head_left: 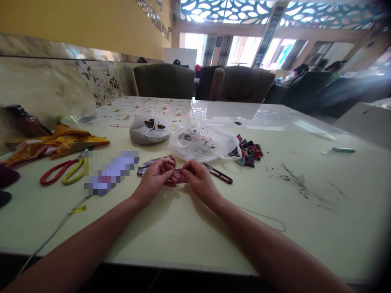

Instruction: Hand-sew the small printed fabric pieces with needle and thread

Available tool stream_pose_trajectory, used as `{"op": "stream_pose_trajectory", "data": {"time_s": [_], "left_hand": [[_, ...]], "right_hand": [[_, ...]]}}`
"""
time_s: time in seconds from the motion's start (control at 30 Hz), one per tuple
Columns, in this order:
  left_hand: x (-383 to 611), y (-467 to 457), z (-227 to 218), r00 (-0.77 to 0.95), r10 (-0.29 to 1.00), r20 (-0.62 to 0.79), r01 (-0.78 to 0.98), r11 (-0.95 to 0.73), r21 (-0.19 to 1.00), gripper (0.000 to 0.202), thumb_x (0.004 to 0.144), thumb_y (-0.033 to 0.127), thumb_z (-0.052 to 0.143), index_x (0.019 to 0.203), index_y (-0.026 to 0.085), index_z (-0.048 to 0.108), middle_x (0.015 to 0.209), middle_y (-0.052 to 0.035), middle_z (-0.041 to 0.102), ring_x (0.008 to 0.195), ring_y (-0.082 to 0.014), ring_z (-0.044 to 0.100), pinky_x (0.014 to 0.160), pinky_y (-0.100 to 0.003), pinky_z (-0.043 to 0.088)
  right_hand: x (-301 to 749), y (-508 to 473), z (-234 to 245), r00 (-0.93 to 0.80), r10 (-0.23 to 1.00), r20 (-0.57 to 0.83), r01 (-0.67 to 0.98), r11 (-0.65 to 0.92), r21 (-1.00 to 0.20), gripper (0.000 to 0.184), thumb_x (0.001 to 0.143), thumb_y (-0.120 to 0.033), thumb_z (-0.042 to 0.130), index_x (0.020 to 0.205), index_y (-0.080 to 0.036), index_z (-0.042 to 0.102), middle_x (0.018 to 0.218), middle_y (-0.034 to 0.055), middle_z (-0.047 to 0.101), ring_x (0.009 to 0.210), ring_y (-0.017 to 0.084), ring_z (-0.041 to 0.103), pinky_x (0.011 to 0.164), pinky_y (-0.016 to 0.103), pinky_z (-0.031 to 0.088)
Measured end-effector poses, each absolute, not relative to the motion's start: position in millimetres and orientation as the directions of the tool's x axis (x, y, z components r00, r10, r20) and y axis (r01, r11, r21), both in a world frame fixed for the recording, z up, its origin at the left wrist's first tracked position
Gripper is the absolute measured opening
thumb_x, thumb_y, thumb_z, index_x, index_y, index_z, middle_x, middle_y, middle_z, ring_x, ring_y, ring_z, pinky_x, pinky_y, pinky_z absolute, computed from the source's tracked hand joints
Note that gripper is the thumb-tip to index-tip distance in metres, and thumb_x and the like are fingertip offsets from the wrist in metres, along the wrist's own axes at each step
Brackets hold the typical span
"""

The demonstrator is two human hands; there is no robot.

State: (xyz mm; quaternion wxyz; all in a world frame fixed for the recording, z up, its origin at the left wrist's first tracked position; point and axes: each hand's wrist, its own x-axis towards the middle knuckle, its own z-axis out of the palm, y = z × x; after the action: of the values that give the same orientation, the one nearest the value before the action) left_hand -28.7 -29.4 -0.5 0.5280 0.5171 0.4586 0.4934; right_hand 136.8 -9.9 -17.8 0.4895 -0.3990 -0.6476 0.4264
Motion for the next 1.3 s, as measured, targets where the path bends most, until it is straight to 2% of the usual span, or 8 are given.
{"op": "stream_pose_trajectory", "data": {"time_s": [0.13,0.33,0.47,0.57,0.83,0.93,1.07,1.3], "left_hand": [[-30,-27,-1,0.131,0.991,-0.033,-0.085,0.045,0.995,0.033,0.073,0.036,0.078,0.095,0.017,0.062,0.085,-0.0021,0.070,0.074,-0.0149,0.069,0.074,-0.029,0.058],[-30,-29,1,0.154,0.986,-0.066,0.037,0.061,0.997,0.032,0.069,0.042,0.080,0.080,0.014,0.069,0.074,-0.0037,0.070,0.064,-0.0138,0.065,0.064,-0.028,0.056],[-31,-28,0,0.044,0.997,-0.062,-0.090,0.066,0.994,0.031,0.069,0.040,0.081,0.079,0.014,0.067,0.078,-0.0047,0.072,0.069,-0.0146,0.066,0.061,-0.024,0.054],[-31,-26,-1,-0.008,0.999,-0.054,-0.167,0.052,0.985,0.029,0.066,0.036,0.083,0.077,0.015,0.067,0.073,-0.0019,0.069,0.062,-0.0112,0.062,0.059,-0.022,0.053],[-30,-25,-5,0.003,0.999,-0.046,-0.204,0.046,0.978,0.028,0.067,0.033,0.083,0.074,0.016,0.062,0.057,0.0065,0.057,0.037,-0.0020,0.038,0.035,-0.014,0.032],[-31,-26,-5,0.036,0.992,-0.124,-0.232,0.129,0.964,0.029,0.067,0.033,0.084,0.073,0.016,0.061,0.058,0.0049,0.060,0.045,-0.0043,0.049,0.044,-0.014,0.043],[-32,-25,-3,0.105,0.971,-0.213,-0.262,0.234,0.936,0.033,0.065,0.032,0.087,0.070,0.015,0.059,0.072,-0.0028,0.070,0.070,-0.0127,0.068,0.068,-0.022,0.056],[-32,-26,-4,0.206,0.948,-0.242,-0.176,0.279,0.944,0.033,0.065,0.030,0.087,0.089,0.015,0.071,0.079,-0.0035,0.072,0.070,-0.0121,0.066,0.073,-0.026,0.055]], "right_hand": [[137,-12,-16,-0.218,0.934,0.284,0.129,0.316,-0.940,0.009,0.080,-0.023,0.057,0.073,-0.019,0.055,0.068,-0.0018,0.060,0.065,0.013,0.057,0.062,0.024,0.045],[136,-13,-11,-0.269,0.937,0.223,-0.001,0.231,-0.973,0.011,0.081,-0.027,0.061,0.073,-0.019,0.057,0.067,-0.0020,0.062,0.064,0.013,0.060,0.062,0.025,0.049],[136,-10,-10,-0.272,0.949,0.161,-0.107,0.136,-0.985,0.025,0.086,-0.041,0.059,0.080,-0.017,0.061,0.073,0.0009,0.067,0.067,0.013,0.060,0.067,0.026,0.049],[137,-8,-12,-0.335,0.937,0.102,-0.100,0.072,-0.992,0.026,0.079,-0.041,0.068,0.085,-0.016,0.066,0.079,0.0020,0.070,0.069,0.012,0.061,0.069,0.025,0.049],[137,-2,-25,-0.258,0.944,0.205,0.041,0.222,-0.974,0.015,0.081,-0.030,0.062,0.074,-0.017,0.064,0.072,0.0012,0.069,0.068,0.013,0.060,0.067,0.025,0.045],[139,-4,-18,-0.255,0.924,0.286,0.213,0.342,-0.915,0.014,0.083,-0.025,0.059,0.071,-0.018,0.061,0.069,0.0000,0.067,0.065,0.013,0.057,0.064,0.024,0.042],[142,-8,-6,-0.302,0.889,0.345,0.372,0.443,-0.816,0.014,0.084,-0.020,0.059,0.070,-0.018,0.058,0.067,-0.0011,0.065,0.063,0.012,0.055,0.063,0.023,0.038],[142,-10,-3,-0.380,0.870,0.315,0.400,0.461,-0.792,0.011,0.082,-0.013,0.058,0.073,-0.018,0.061,0.069,-0.0014,0.067,0.065,0.013,0.058,0.065,0.023,0.038]]}}
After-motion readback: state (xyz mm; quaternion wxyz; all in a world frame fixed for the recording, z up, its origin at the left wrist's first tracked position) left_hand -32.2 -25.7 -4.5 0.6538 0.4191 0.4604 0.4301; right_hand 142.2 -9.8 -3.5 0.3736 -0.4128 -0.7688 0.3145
